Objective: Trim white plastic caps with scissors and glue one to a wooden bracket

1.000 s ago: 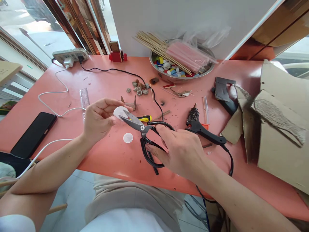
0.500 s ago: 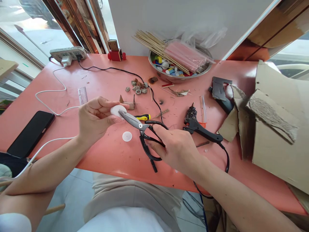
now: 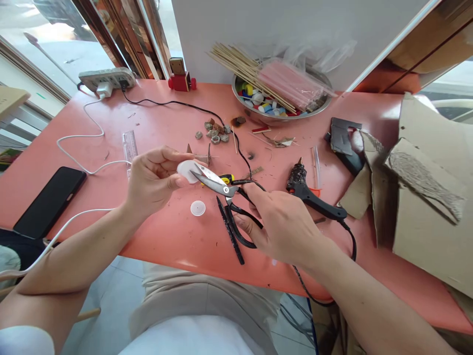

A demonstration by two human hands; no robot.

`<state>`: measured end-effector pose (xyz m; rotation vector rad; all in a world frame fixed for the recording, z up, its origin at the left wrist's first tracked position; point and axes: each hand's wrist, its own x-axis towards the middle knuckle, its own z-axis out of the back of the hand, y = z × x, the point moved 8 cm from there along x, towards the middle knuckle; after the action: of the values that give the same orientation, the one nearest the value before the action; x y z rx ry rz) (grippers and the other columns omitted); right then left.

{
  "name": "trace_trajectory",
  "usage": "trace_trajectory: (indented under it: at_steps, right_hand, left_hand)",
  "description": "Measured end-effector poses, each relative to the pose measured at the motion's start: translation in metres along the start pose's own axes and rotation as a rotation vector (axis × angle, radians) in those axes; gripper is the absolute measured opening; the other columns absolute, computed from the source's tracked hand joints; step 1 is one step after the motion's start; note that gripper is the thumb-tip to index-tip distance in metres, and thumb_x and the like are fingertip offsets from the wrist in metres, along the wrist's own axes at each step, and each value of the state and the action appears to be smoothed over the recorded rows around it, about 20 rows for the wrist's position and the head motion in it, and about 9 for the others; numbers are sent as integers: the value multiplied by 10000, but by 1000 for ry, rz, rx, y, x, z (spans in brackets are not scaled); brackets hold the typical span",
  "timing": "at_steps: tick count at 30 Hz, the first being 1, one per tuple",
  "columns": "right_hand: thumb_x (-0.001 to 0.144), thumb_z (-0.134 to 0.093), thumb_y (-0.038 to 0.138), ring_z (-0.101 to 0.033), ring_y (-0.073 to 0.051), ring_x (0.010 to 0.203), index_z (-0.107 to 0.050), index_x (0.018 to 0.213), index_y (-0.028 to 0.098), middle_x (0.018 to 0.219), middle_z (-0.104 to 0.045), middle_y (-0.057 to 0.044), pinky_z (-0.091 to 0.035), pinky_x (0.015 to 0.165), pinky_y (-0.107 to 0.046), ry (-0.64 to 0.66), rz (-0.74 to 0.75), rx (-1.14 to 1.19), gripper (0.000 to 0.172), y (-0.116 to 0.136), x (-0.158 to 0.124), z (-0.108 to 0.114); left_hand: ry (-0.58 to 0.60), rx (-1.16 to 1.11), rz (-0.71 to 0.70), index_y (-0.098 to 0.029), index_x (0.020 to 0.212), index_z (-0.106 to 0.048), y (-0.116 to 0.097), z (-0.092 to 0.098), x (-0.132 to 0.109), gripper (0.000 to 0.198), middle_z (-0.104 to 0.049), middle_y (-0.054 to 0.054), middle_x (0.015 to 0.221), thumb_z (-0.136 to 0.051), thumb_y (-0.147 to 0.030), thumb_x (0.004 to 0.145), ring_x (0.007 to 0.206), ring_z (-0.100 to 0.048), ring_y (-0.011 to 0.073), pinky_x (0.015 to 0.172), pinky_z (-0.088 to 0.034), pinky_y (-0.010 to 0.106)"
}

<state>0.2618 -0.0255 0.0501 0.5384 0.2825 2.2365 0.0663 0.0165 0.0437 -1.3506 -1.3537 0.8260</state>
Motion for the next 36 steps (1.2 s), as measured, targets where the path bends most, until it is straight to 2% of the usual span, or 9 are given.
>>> trace_trajectory:
  at_steps: [4, 7, 11, 17, 24, 29, 31, 33, 36]
  right_hand:
    - [1156, -131, 567, -411, -190, 492, -607, 961, 213, 568, -470, 23, -262, 513, -312, -12, 108, -247, 624, -1, 0, 1]
    - [1163, -158, 546, -408, -194, 481, -591, 978, 225, 553, -458, 35, -261, 531, -319, -98, 170, -323, 569, -2, -3, 5]
    - [1173, -209, 504, -426, -193, 466, -608, 1062, 213, 557, -498, 41, -288, 551, -325, -131, 247, -358, 505, 2, -4, 9]
    - [1139, -347, 351, -509, -205, 495, -634, 1044, 219, 552, -559, 18, -316, 555, -315, 39, 224, -340, 330, 1, 2, 12]
    - [1147, -381, 390, -537, -200, 505, -670, 1053, 217, 561, -569, 11, -293, 533, -314, -10, 190, -295, 349, 1, -4, 11]
    - [1149, -342, 512, -403, -166, 449, -689, 1101, 213, 546, -481, 45, -303, 507, -291, 95, 7, -1, 460, -6, -6, 5]
    - [1133, -373, 599, -374, -146, 472, -691, 1128, 213, 577, -475, 51, -330, 521, -282, 171, -90, 232, 500, -10, -6, 0]
    - [1095, -419, 694, -367, -131, 515, -703, 1068, 214, 620, -474, 40, -355, 540, -279, 263, -197, 494, 559, -12, -7, -8]
    - [1011, -521, 805, -308, -112, 525, -731, 1025, 197, 626, -402, 49, -307, 499, -279, 384, -350, 863, 644, -12, -8, -21]
  left_hand:
    - [88, -7, 100, -131, 957, -847, 6, -4, 0, 577, -862, 121, 884, -1027, -598, 668, 863, -864, 316, 803, -755, 424]
    - [145, -18, 171, -140, 989, -861, 9, -8, -1, 600, -855, 97, 862, -977, -660, 713, 841, -861, 288, 767, -753, 377]
    - [181, -37, 226, -142, 968, -863, 9, -10, -1, 579, -834, 60, 797, -959, -664, 740, 689, -827, 205, 679, -725, 285]
    - [218, -1, 285, -125, 995, -850, 13, -10, -3, 635, -813, 67, 739, -930, -705, 752, 643, -809, 210, 587, -682, 255]
    - [186, 12, 231, -119, 988, -864, 9, -11, -5, 622, -796, 67, 714, -904, -706, 787, 620, -783, 187, 602, -676, 264]
    - [124, 61, 129, -152, 1006, -885, -1, -7, -5, 561, -829, 74, 800, -918, -670, 792, 675, -803, 185, 611, -662, 241]
    - [108, 101, 82, -168, 1030, -892, -5, -3, -4, 546, -838, 74, 819, -911, -665, 804, 670, -793, 170, 601, -649, 229]
    - [88, 157, 41, -175, 1052, -894, -8, 1, -3, 552, -848, 79, 847, -902, -672, 810, 661, -779, 160, 608, -647, 235]
    - [85, 199, 11, -170, 1078, -887, -9, 5, -2, 564, -859, 91, 890, -906, -666, 810, 723, -805, 190, 670, -676, 272]
